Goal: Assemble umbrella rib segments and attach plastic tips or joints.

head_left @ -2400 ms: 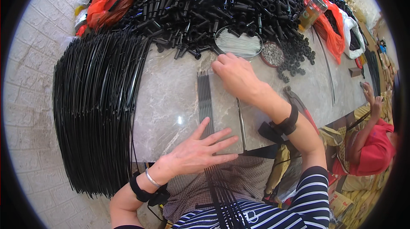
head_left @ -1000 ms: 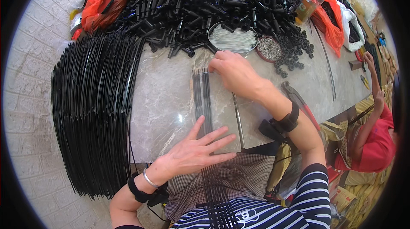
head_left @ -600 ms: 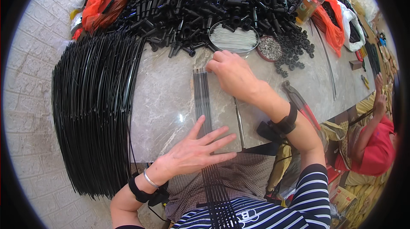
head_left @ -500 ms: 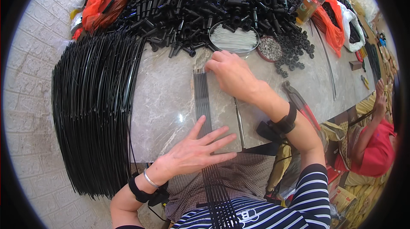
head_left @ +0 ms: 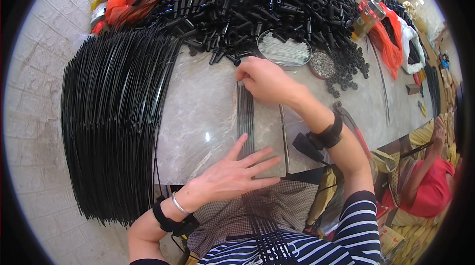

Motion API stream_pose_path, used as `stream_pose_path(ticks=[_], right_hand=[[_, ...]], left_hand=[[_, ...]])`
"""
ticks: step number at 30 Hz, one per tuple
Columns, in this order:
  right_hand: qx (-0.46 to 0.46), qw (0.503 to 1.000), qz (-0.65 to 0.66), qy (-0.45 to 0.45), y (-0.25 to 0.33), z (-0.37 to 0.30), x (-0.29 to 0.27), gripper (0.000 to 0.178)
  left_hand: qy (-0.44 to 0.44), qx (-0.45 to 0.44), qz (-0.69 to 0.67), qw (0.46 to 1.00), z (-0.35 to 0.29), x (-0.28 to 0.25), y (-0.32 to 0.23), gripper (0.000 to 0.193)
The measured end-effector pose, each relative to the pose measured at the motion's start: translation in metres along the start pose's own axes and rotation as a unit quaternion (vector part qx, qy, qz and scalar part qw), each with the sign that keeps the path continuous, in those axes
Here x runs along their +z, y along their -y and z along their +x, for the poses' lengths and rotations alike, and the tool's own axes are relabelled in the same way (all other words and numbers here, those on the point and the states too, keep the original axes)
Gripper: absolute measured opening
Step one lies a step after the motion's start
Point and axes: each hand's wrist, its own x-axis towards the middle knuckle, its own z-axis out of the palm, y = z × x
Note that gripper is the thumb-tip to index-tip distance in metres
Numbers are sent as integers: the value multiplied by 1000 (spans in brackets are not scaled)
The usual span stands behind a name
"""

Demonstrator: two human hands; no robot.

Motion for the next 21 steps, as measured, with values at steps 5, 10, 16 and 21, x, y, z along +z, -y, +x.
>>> stream_pose_path(ticks=[5, 10, 16, 21], right_hand=[[30, 968, 244, 56, 2, 2, -23, 18], [113, 895, 412, 128, 15, -4, -35, 21], [167, 813, 541, 137, -3, -5, -24, 20], [225, 767, 574, 180, -4, -1, -13, 19]], left_hand=[[-19, -9, 50, 999, -2, 5, -3, 68], [-29, -19, 60, 998, -3, 3, -2, 67], [-66, 13, 21, 998, -3, 6, 0, 63], [-49, 21, 62, 997, -4, 10, -2, 66]])
